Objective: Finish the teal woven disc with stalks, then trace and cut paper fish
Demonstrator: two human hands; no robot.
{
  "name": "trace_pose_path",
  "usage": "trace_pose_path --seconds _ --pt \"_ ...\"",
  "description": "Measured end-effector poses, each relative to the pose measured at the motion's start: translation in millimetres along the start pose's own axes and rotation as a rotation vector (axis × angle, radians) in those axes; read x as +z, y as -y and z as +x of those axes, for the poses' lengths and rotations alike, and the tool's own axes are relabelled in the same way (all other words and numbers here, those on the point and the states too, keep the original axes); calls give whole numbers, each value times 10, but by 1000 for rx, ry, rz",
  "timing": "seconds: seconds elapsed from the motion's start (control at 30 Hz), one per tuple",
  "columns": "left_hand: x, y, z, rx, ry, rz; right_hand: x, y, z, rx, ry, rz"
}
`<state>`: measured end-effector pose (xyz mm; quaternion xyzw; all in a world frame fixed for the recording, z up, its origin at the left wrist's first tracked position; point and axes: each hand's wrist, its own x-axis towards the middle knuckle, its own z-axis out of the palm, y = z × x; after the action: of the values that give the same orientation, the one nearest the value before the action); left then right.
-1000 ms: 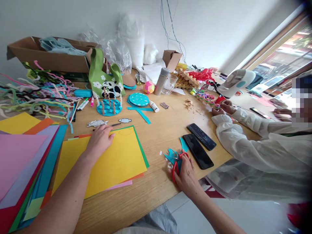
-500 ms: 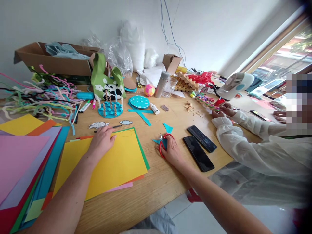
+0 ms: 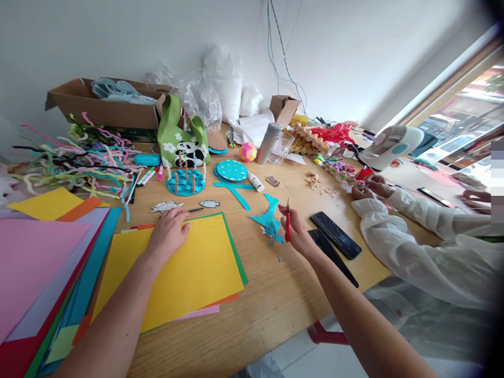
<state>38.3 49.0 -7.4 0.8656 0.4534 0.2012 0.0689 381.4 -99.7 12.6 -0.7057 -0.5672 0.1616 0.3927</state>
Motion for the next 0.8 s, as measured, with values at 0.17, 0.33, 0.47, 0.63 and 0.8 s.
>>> trace_pose_path --seconds 0.17,0.33,0.47,0.63,0.8 --pt "6 2 -1 -3 -37 -21 -10 211 -690 -84 104 127" --pt "-26 -29 17 18 -83 -32 205 231 -937 -70 197 228" --pt "-21 -75 7 45 -34 -71 308 320 -515 -84 76 267" --pt "22 -106 -22 61 -11 -95 553 703 189 -25 339 239" --pt "93 -126 -48 38 -5 -152 891 889 712 -2 494 -28"
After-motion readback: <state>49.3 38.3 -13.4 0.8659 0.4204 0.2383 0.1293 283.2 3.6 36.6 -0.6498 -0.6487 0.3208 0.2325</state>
